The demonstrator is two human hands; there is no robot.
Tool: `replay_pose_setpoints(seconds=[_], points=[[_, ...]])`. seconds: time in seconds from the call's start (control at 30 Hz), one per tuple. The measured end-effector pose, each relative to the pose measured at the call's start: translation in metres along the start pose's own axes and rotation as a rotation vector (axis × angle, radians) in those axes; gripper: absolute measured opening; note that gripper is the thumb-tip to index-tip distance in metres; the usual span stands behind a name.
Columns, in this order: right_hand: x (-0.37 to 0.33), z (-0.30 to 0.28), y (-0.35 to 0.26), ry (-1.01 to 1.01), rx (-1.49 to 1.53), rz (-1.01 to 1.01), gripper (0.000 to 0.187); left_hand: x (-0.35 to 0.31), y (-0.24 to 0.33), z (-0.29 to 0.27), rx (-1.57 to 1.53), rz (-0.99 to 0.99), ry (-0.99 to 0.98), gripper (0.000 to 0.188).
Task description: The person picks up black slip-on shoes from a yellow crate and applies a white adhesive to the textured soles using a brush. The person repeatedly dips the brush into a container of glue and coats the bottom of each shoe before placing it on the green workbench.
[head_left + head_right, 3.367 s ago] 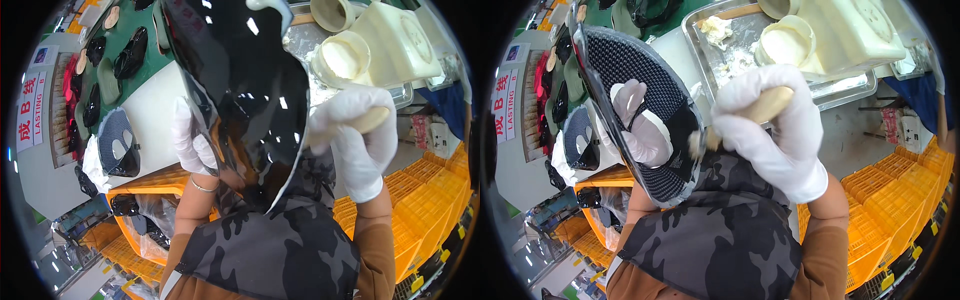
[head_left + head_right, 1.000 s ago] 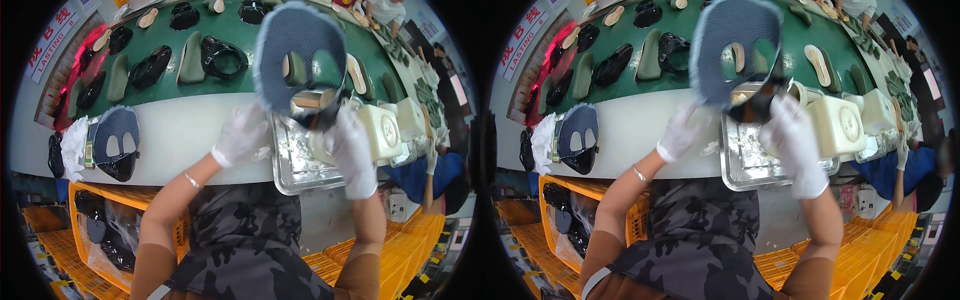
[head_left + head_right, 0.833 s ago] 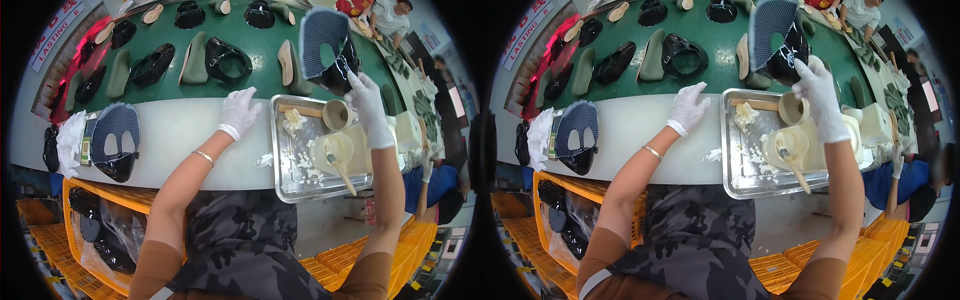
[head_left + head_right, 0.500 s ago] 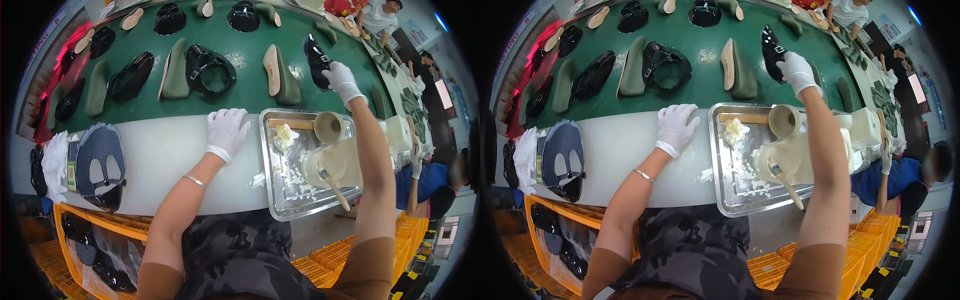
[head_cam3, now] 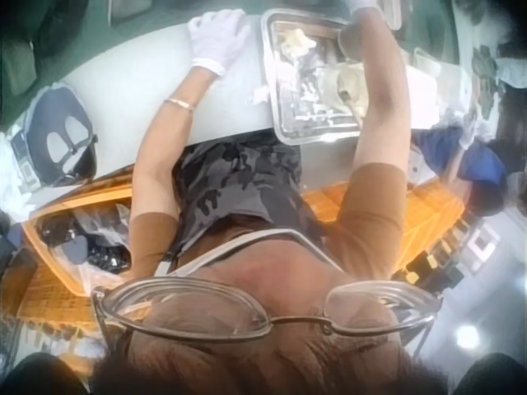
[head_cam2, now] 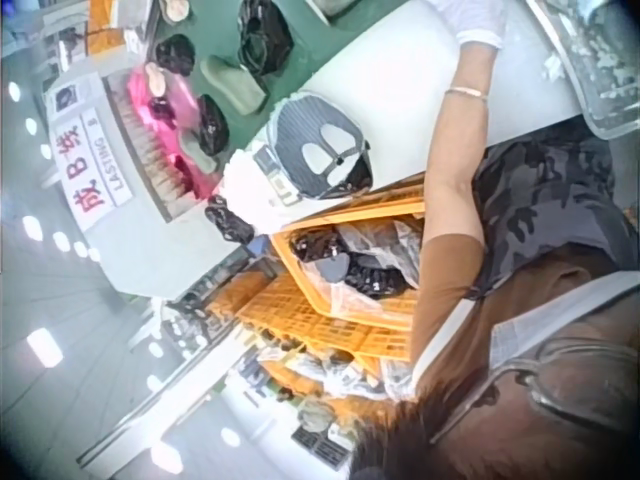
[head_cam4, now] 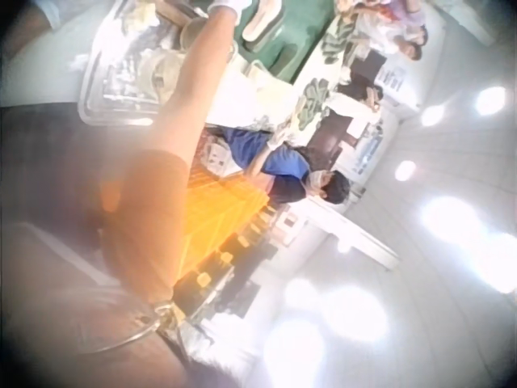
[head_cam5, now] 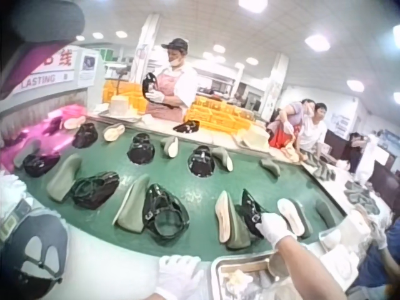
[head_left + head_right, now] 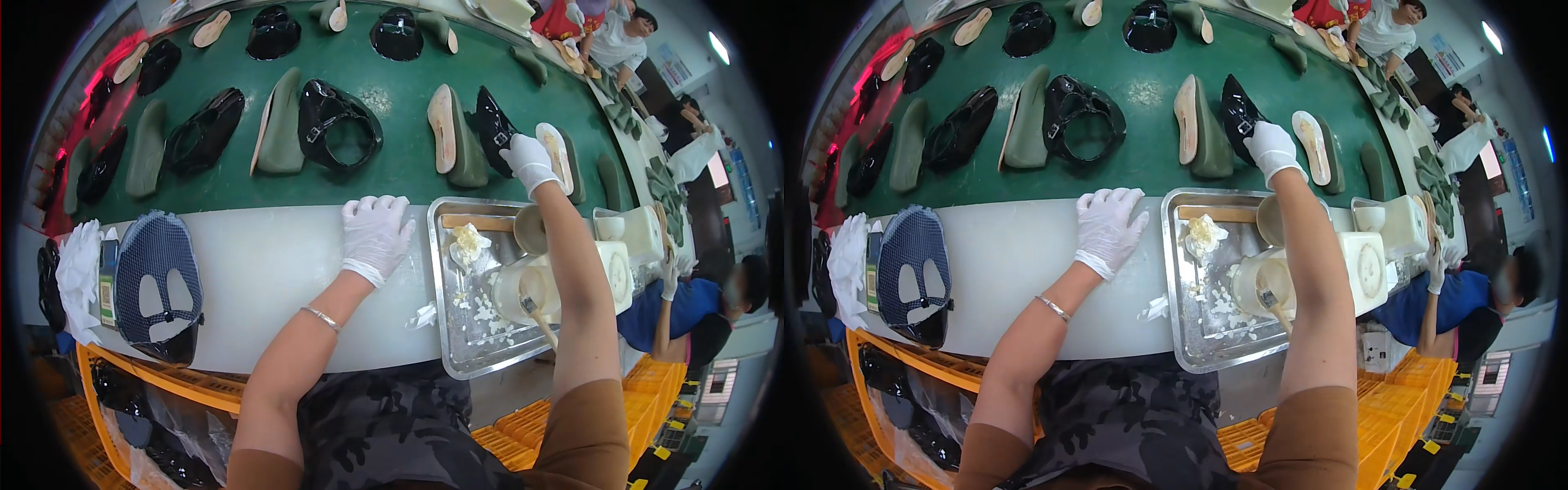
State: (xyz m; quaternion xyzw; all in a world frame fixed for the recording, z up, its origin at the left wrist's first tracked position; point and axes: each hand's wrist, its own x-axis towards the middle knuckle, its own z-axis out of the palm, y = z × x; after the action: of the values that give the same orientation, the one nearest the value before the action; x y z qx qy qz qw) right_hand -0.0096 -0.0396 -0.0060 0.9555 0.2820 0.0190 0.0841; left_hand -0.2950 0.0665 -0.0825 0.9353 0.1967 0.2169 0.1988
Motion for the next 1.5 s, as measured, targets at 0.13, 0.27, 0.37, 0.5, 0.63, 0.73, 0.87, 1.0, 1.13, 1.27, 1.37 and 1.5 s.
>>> replay_pose_setpoints(seconds=[0.13,0.27,0.37,0.5,0.63,0.73,0.87,1.0,1.13,1.27,1.37,1.5], points=[[0.001,-0.015,-0.023,0.227,0.056,-0.149,0.024,-0.001,0.0,0.001,-0.022,0.011,0.025,0.03],[-0.02,-0.03,-0.102,0.327,0.332,-0.467,0.02,0.0,0.0,-0.003,-0.007,-0.001,-0.004,0.031],[-0.05,-0.027,-0.17,0.339,0.401,-0.81,0.019,0.0,-0.001,-0.004,-0.024,-0.02,-0.023,0.031],[-0.068,-0.019,-0.218,0.128,0.095,-0.878,0.029,-0.002,-0.005,0.006,0.06,-0.019,-0.02,0.031],[-0.056,0.004,-0.227,0.159,0.03,-0.867,0.021,0.001,-0.003,0.001,0.022,-0.034,-0.045,0.031],[-0.044,0.008,-0.235,0.294,0.19,-0.827,0.018,0.001,-0.001,0.0,0.019,-0.043,-0.05,0.031],[-0.029,0.008,-0.259,0.334,0.265,-0.806,0.018,0.001,-0.002,0.001,0.022,-0.042,-0.048,0.03],[-0.036,0.005,-0.278,0.279,0.252,-0.765,0.02,0.0,-0.005,0.005,0.047,0.015,-0.029,0.023],[-0.051,-0.012,-0.256,0.304,0.334,-0.802,0.022,0.001,-0.003,-0.005,0.024,-0.033,-0.087,0.029],[-0.077,-0.034,-0.196,0.269,0.317,-0.849,0.022,0.001,-0.002,-0.003,-0.041,-0.01,-0.028,0.03],[-0.106,-0.052,-0.134,0.208,0.253,-0.782,0.022,0.003,0.003,-0.006,-0.062,-0.023,-0.069,0.032],[-0.124,-0.071,-0.041,0.318,0.258,-0.623,0.018,-0.002,-0.003,0.005,0.18,0.094,0.189,0.035]])
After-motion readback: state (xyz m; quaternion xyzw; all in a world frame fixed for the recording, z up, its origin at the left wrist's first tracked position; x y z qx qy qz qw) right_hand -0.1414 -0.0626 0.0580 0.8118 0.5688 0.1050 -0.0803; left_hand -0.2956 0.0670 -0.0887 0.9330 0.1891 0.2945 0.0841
